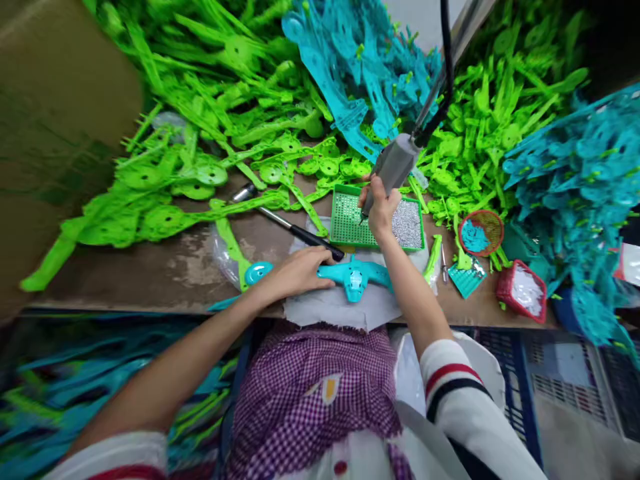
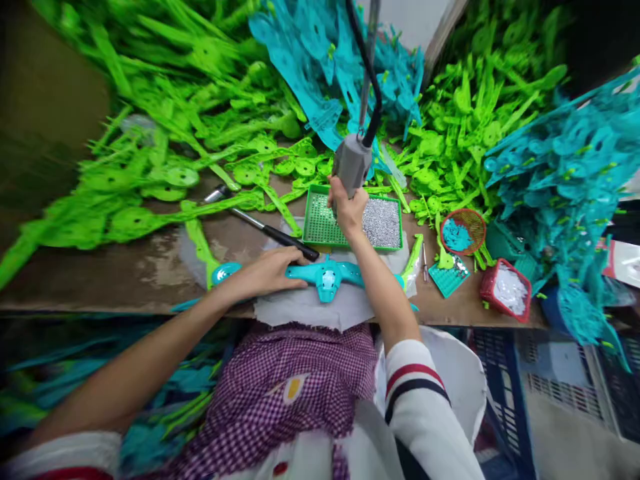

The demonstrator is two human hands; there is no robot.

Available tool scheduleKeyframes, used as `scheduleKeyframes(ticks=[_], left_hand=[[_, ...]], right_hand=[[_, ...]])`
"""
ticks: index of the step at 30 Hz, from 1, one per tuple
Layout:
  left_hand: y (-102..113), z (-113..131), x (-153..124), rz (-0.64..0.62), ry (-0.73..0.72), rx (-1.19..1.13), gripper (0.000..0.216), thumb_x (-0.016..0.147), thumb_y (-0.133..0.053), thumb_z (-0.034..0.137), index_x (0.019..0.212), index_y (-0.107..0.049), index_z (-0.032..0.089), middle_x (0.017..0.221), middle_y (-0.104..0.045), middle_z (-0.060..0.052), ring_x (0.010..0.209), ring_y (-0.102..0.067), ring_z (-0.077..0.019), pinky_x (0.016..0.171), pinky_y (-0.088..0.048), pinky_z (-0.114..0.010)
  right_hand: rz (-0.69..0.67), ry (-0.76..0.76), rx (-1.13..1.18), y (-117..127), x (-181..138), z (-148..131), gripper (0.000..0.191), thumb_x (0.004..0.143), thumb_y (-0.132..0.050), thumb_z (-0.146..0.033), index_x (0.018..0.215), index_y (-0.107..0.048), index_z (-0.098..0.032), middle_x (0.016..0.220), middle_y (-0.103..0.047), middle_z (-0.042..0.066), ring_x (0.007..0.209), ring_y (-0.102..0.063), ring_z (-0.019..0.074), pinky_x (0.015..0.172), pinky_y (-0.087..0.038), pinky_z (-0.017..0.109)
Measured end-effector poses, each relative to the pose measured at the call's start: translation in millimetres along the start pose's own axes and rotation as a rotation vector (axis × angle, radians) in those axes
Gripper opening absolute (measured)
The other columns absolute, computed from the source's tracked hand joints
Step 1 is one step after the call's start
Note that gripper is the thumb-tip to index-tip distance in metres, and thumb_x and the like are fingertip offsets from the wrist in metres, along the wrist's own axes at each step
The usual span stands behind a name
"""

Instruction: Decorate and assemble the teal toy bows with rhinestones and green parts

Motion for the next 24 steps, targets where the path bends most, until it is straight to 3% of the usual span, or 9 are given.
scheduleKeyframes(ticks=[17, 24], left_hand=[[4, 4, 4, 0.005, -0.045, -0.019, 0.034, 0.078, -0.076, 0.04, 0.103, -0.066, 0.019, 0.105, -0.068, -0.007, 0.097, -0.063, -0.0261, 0.079, -0.044, -0.034], [14, 27, -14, 0.066, -0.14, 0.172, 0.057, 0.082, -0.075, 0.053, 0.128, -0.061, 0.023, 0.119, -0.064, -0.009, 0.111, -0.06, -0.0294, 0.09, -0.044, -0.037]], right_hand=[[-0.027, -0.033, -0.075, -2, -1, 1, 0.048, 0.083, -0.056, -0.068, 0.078, -0.062, -0.02, 0.053, -0.052, -0.006, 0.045, -0.05, 0.0086, 0.05, -0.04, 0.024], [0.026, -0.044, -0.029, 5, -1, -13, 0.056, 0.077, -0.059, -0.072, 0.093, -0.068, -0.018, 0.055, -0.053, -0.006, 0.046, -0.05, 0.0089, 0.05, -0.042, 0.024]])
Point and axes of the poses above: each hand's wrist, its own x-axis towards the middle knuckle, its own y-axis out of the back of the hand, z = x × y, the point moved 7 cm from there along x, towards the middle knuckle
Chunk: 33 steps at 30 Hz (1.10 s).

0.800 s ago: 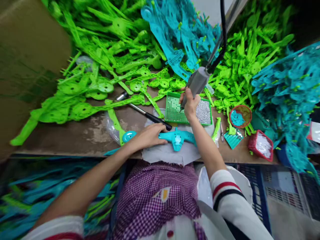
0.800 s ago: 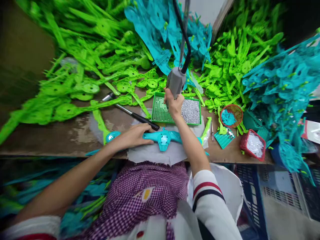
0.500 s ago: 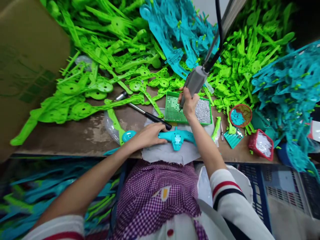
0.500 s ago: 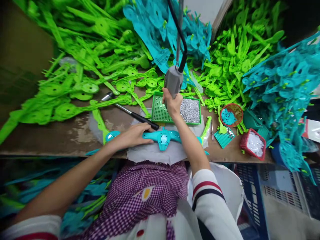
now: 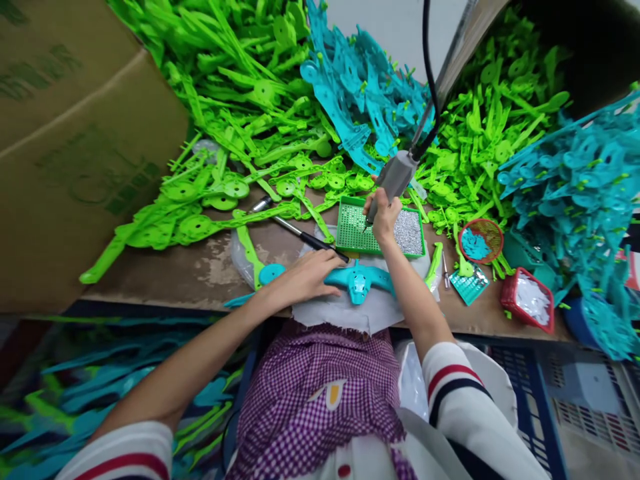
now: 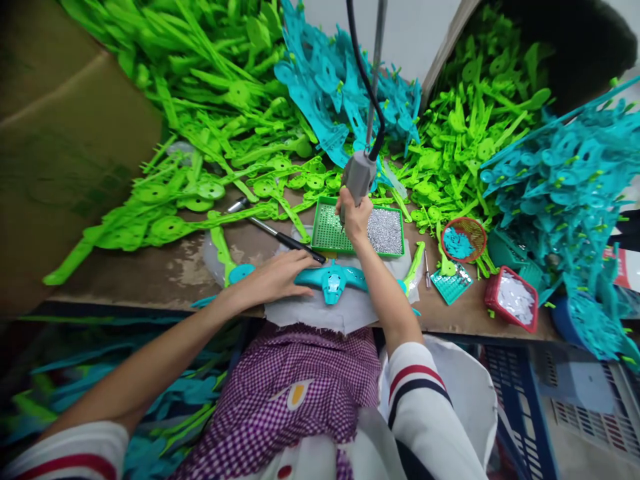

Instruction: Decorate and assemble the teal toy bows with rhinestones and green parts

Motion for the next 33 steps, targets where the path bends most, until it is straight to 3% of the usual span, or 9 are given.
scheduleKeyframes(ticks=[4, 7, 10, 12, 14, 22, 28, 33], left_hand=[[14, -8, -33, 0.08, 0.101, 0.144, 0.057, 0.084, -0.073, 0.054, 0.133, -0.06, 0.027, 0.124, -0.065, -0.01, 0.114, -0.06, -0.0322, 0.094, -0.041, -0.041], [14, -24, -51, 0.086, 0.217, 0.188, 0.051, 0.085, -0.071, 0.052, 0.127, -0.064, 0.025, 0.121, -0.067, -0.01, 0.112, -0.061, -0.0331, 0.093, -0.04, -0.043], [11, -31, -54, 0.071, 0.271, 0.153, 0.046, 0.083, -0.072, 0.049, 0.122, -0.065, 0.025, 0.118, -0.069, -0.007, 0.11, -0.062, -0.0315, 0.091, -0.04, -0.042], [11, -30, -52, 0.072, 0.281, 0.134, 0.042, 0.082, -0.072, 0.045, 0.119, -0.066, 0.026, 0.116, -0.069, -0.005, 0.11, -0.062, -0.0303, 0.091, -0.039, -0.041], [12, -28, -51, 0.083, 0.286, 0.126, 0.04, 0.081, -0.073, 0.041, 0.118, -0.065, 0.026, 0.117, -0.069, -0.005, 0.112, -0.062, -0.0299, 0.092, -0.039, -0.041], [13, -28, -51, 0.083, 0.277, 0.102, 0.043, 0.081, -0.071, 0.04, 0.121, -0.065, 0.027, 0.12, -0.069, -0.005, 0.112, -0.061, -0.0304, 0.093, -0.038, -0.041], [7, -36, -50, 0.084, 0.268, 0.13, 0.045, 0.077, -0.076, 0.048, 0.116, -0.067, 0.027, 0.113, -0.069, -0.007, 0.111, -0.061, -0.0329, 0.092, -0.039, -0.042], [2, -38, -49, 0.069, 0.25, 0.172, 0.058, 0.073, -0.079, 0.059, 0.116, -0.065, 0.023, 0.118, -0.067, -0.01, 0.113, -0.06, -0.0345, 0.093, -0.04, -0.042]], right_hand=[[0.012, 0.024, 0.046, 7, -7, -25, 0.063, 0.079, -0.055, -0.076, 0.1, -0.069, -0.018, 0.055, -0.052, -0.005, 0.045, -0.049, 0.0089, 0.049, -0.041, 0.024], [0.005, 0.019, 0.13, 0, -34, -38, 0.07, 0.08, -0.045, -0.083, 0.097, -0.069, -0.019, 0.054, -0.048, -0.005, 0.042, -0.047, 0.0091, 0.044, -0.038, 0.024], [-0.167, -0.032, 0.24, -30, -77, -35, 0.073, 0.073, -0.048, -0.088, 0.092, -0.069, -0.02, 0.051, -0.047, -0.005, 0.041, -0.046, 0.0105, 0.041, -0.037, 0.025], [-0.328, -0.074, 0.305, -55, -104, -26, 0.069, 0.067, -0.06, -0.084, 0.089, -0.068, -0.019, 0.051, -0.05, -0.004, 0.043, -0.049, 0.0114, 0.041, -0.038, 0.026], [-0.392, -0.099, 0.339, -69, -118, -18, 0.062, 0.068, -0.066, -0.078, 0.088, -0.068, -0.019, 0.053, -0.053, -0.004, 0.044, -0.049, 0.0108, 0.042, -0.038, 0.025], [-0.394, -0.08, 0.283, -78, -115, 0, 0.049, 0.076, -0.068, -0.064, 0.092, -0.07, -0.019, 0.053, -0.054, -0.006, 0.044, -0.049, 0.0095, 0.045, -0.045, 0.025], [-0.485, -0.076, 0.148, -85, -125, 7, 0.046, 0.071, -0.069, -0.067, 0.071, -0.064, -0.021, 0.054, -0.054, -0.004, 0.047, -0.048, 0.0108, 0.046, -0.044, 0.027], [-0.464, -0.101, 0.117, -81, -127, 13, 0.048, 0.07, -0.067, -0.068, 0.069, -0.061, -0.021, 0.057, -0.056, -0.003, 0.05, -0.047, 0.011, 0.047, -0.042, 0.026]])
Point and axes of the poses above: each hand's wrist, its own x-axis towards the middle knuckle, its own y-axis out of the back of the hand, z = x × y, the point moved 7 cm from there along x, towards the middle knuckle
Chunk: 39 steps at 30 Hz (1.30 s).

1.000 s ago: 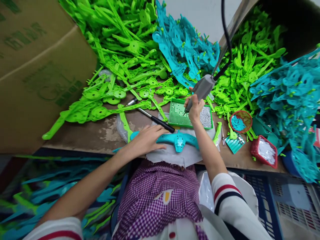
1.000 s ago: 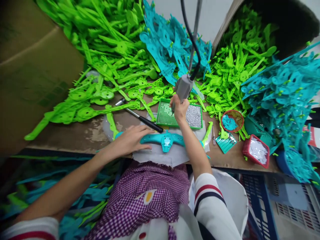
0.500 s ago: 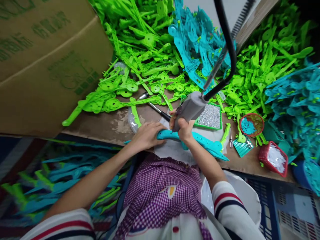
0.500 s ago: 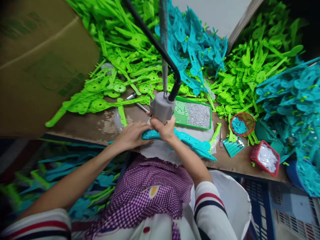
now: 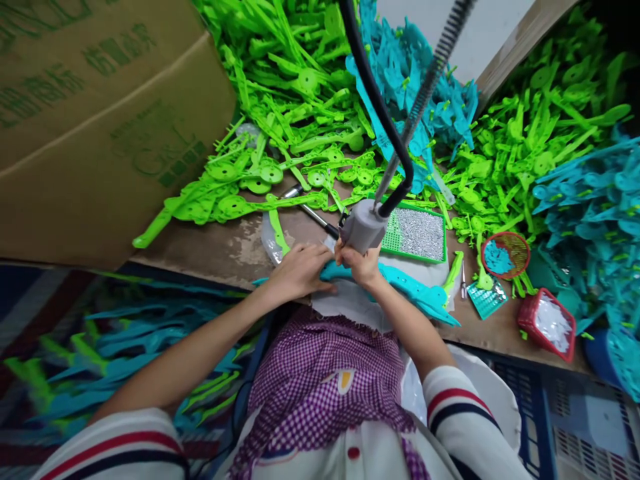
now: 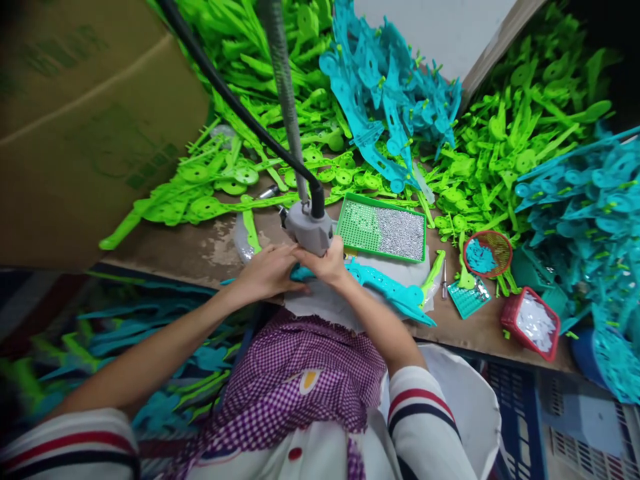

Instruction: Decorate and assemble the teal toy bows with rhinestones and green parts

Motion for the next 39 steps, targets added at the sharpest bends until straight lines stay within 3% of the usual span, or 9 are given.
scheduleKeyframes(ticks=[7, 10, 13, 16, 20, 23, 26, 33, 39], left_hand=[[5, 8, -4, 0.049, -0.017, -0.056, 0.062, 0.077, -0.076, 0.061, 0.124, -0.063, 0.024, 0.124, -0.066, -0.01, 0.116, -0.059, -0.0332, 0.1, -0.039, -0.046], [30, 10, -21, 0.266, -0.007, -0.185, 0.063, 0.081, -0.074, 0.058, 0.133, -0.06, 0.026, 0.139, -0.059, -0.011, 0.127, -0.054, -0.0326, 0.109, -0.038, -0.047], [51, -17, -57, 0.61, 0.245, -0.366, 0.047, 0.089, -0.068, 0.049, 0.131, -0.062, 0.028, 0.135, -0.06, -0.008, 0.126, -0.056, -0.0283, 0.11, -0.042, -0.045], [35, -63, -95, 0.808, 0.606, -0.674, 0.051, 0.084, -0.071, 0.048, 0.128, -0.061, 0.023, 0.118, -0.065, -0.008, 0.108, -0.064, -0.0252, 0.098, -0.053, -0.042], [3, -94, -110, 0.809, 0.749, -1.015, 0.067, 0.073, -0.08, 0.045, 0.13, -0.057, 0.017, 0.114, -0.066, -0.009, 0.1, -0.067, -0.0225, 0.094, -0.056, -0.041], [-1, -90, -109, 0.712, 0.726, -1.082, 0.074, 0.07, -0.083, 0.043, 0.133, -0.054, 0.018, 0.122, -0.064, -0.01, 0.1, -0.067, -0.0215, 0.093, -0.056, -0.04], [1, -76, -113, 0.663, 0.718, -1.088, 0.07, 0.072, -0.081, 0.046, 0.131, -0.056, 0.017, 0.115, -0.065, -0.009, 0.096, -0.068, -0.0206, 0.091, -0.056, -0.038], [-18, -48, -130, 0.659, 0.777, -1.155, 0.059, 0.078, -0.077, 0.048, 0.124, -0.057, 0.019, 0.091, -0.06, 0.001, 0.076, -0.068, -0.0154, 0.074, -0.057, -0.031], [-20, -48, -134, 0.584, 0.771, -1.242, 0.062, 0.077, -0.079, 0.049, 0.126, -0.054, 0.019, 0.101, -0.063, -0.001, 0.075, -0.071, -0.0159, 0.072, -0.06, -0.032]], right_hand=[[0.096, 0.018, 0.077, 11, -3, -7, 0.049, 0.072, -0.065, -0.07, 0.07, -0.059, -0.021, 0.055, -0.054, -0.004, 0.047, -0.048, 0.0107, 0.047, -0.042, 0.026], [0.194, 0.047, -0.019, 24, -9, -30, 0.046, 0.081, -0.058, -0.066, 0.071, -0.059, -0.022, 0.058, -0.052, -0.003, 0.049, -0.047, 0.0112, 0.048, -0.042, 0.027], [0.313, 0.085, -0.188, 37, -20, -60, 0.037, 0.085, -0.055, -0.059, 0.079, -0.061, -0.023, 0.067, -0.055, 0.0, 0.059, -0.053, 0.0146, 0.055, -0.047, 0.03], [0.43, 0.127, -0.298, 43, -24, -82, 0.029, 0.089, -0.053, -0.052, 0.093, -0.062, -0.025, 0.078, -0.058, 0.003, 0.071, -0.059, 0.0178, 0.064, -0.051, 0.033], [0.417, 0.133, -0.343, 35, -9, -91, 0.035, 0.094, -0.049, -0.049, 0.115, -0.062, -0.024, 0.092, -0.061, 0.007, 0.09, -0.062, 0.022, 0.078, -0.054, 0.038], [0.379, 0.172, -0.448, 32, -10, -91, 0.049, 0.097, -0.046, -0.045, 0.142, -0.049, -0.025, 0.117, -0.06, 0.013, 0.111, -0.061, 0.027, 0.09, -0.054, 0.046], [0.4, 0.22, -0.701, 31, -40, -81, 0.059, 0.097, -0.05, -0.042, 0.152, -0.038, -0.027, 0.133, -0.053, 0.017, 0.125, -0.056, 0.0309, 0.101, -0.051, 0.053], [-0.364, 0.144, -1.089, -40, -98, -9, 0.066, 0.094, -0.059, -0.05, 0.152, -0.042, -0.022, 0.146, -0.054, 0.014, 0.139, -0.047, 0.0284, 0.119, -0.036, 0.051], [-0.487, 0.164, -1.232, -48, -99, 9, 0.07, 0.095, -0.059, -0.041, 0.157, -0.033, -0.021, 0.149, -0.054, 0.015, 0.141, -0.045, 0.0301, 0.117, -0.031, 0.053]])
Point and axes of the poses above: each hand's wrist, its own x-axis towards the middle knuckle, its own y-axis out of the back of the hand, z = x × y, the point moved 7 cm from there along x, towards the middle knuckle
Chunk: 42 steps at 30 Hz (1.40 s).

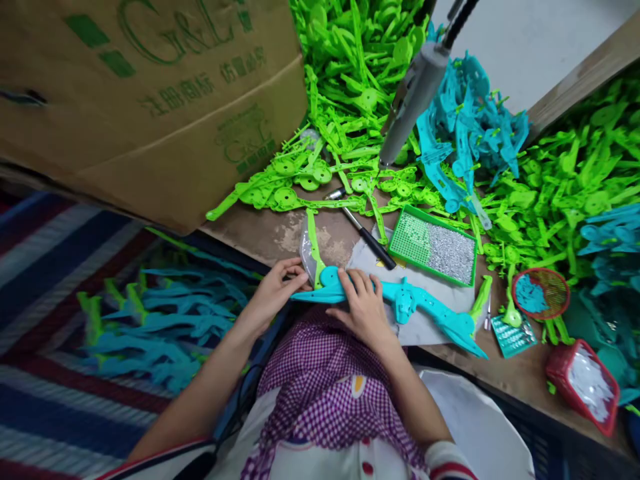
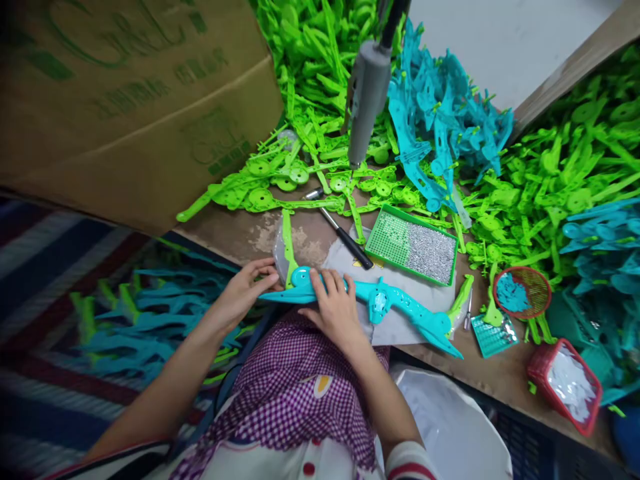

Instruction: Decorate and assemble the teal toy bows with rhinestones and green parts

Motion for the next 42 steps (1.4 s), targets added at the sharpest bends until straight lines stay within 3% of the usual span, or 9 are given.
scheduleKeyframes(ticks=[5, 8, 12, 16, 18, 22, 28, 34, 42], left_hand=[[-13, -1, 4, -0.19, 0.185, -0.065, 0.054, 0.073, -0.082, 0.047, 0.112, -0.059, 0.017, 0.077, -0.064, 0.001, 0.051, -0.06, -0.0116, 0.044, -0.045, -0.022], [-25, 5, 5, -0.179, 0.204, -0.165, 0.049, 0.072, -0.083, 0.046, 0.105, -0.06, 0.017, 0.078, -0.067, 0.0, 0.056, -0.061, -0.0119, 0.049, -0.048, -0.022], [-37, 27, 12, -0.031, 0.028, -0.198, 0.052, 0.076, -0.077, 0.049, 0.113, -0.055, 0.019, 0.105, -0.069, -0.007, 0.091, -0.07, -0.0209, 0.075, -0.058, -0.032], [-36, 70, 19, 0.277, -0.358, 0.033, 0.058, 0.077, -0.077, 0.044, 0.126, -0.053, 0.024, 0.139, -0.053, -0.01, 0.128, -0.054, -0.0271, 0.097, -0.053, -0.038], [-44, 89, 21, 0.292, -0.48, 0.081, 0.055, 0.078, -0.077, 0.041, 0.126, -0.056, 0.025, 0.137, -0.055, -0.009, 0.126, -0.055, -0.0262, 0.096, -0.052, -0.037], [-61, 102, 23, 0.125, -0.476, -0.003, 0.03, 0.086, -0.07, 0.044, 0.104, -0.07, 0.02, 0.099, -0.068, -0.005, 0.087, -0.066, -0.0183, 0.074, -0.054, -0.029], [-28, 84, -28, 0.296, -0.643, 0.014, 0.02, 0.087, -0.072, 0.035, 0.101, -0.071, 0.021, 0.104, -0.068, -0.004, 0.098, -0.064, -0.0185, 0.089, -0.051, -0.03], [-27, 35, -67, 0.028, -0.597, 0.217, 0.041, 0.081, -0.077, 0.03, 0.118, -0.063, 0.021, 0.123, -0.059, -0.01, 0.121, -0.058, -0.0265, 0.104, -0.048, -0.04], [-46, 41, -76, -0.182, -0.633, 0.238, 0.034, 0.073, -0.087, 0.022, 0.097, -0.063, 0.021, 0.102, -0.064, -0.005, 0.096, -0.064, -0.0201, 0.084, -0.054, -0.032]], right_hand=[[0.038, 0.154, -0.034, 4, -8, 0, 0.066, 0.098, -0.057, -0.039, 0.156, -0.036, -0.017, 0.146, -0.058, 0.016, 0.135, -0.051, 0.0292, 0.109, -0.036, 0.048], [0.104, 0.193, 0.0, 28, -9, 2, 0.062, 0.1, -0.054, -0.039, 0.155, -0.037, -0.017, 0.146, -0.059, 0.014, 0.135, -0.053, 0.0267, 0.107, -0.037, 0.043], [0.148, 0.172, 0.065, 68, 0, 9, 0.064, 0.098, -0.058, -0.044, 0.154, -0.039, -0.021, 0.144, -0.062, 0.011, 0.133, -0.057, 0.0259, 0.106, -0.04, 0.041], [0.177, 0.125, 0.119, 96, 15, 20, 0.069, 0.091, -0.065, -0.054, 0.151, -0.046, -0.025, 0.142, -0.064, 0.01, 0.125, -0.063, 0.0271, 0.101, -0.045, 0.04], [0.183, 0.104, 0.134, 104, 20, 25, 0.066, 0.091, -0.065, -0.054, 0.148, -0.049, -0.026, 0.139, -0.066, 0.009, 0.118, -0.067, 0.0268, 0.098, -0.047, 0.04], [0.204, 0.1, 0.135, 113, 25, 29, 0.06, 0.092, -0.065, -0.052, 0.145, -0.053, -0.026, 0.136, -0.069, 0.008, 0.11, -0.07, 0.0265, 0.095, -0.049, 0.04], [0.238, 0.135, 0.101, 107, 15, 23, 0.067, 0.09, -0.065, -0.059, 0.146, -0.051, -0.024, 0.134, -0.07, 0.008, 0.116, -0.069, 0.0271, 0.098, -0.049, 0.04], [0.391, 0.233, 0.0, 67, -14, 12, 0.065, 0.098, -0.059, -0.042, 0.155, -0.036, -0.023, 0.14, -0.065, 0.011, 0.13, -0.061, 0.0268, 0.105, -0.044, 0.043], [0.656, 0.359, -0.055, 52, -50, 4, 0.062, 0.098, -0.055, -0.044, 0.154, -0.038, -0.023, 0.134, -0.069, 0.012, 0.13, -0.063, 0.027, 0.102, -0.046, 0.041]])
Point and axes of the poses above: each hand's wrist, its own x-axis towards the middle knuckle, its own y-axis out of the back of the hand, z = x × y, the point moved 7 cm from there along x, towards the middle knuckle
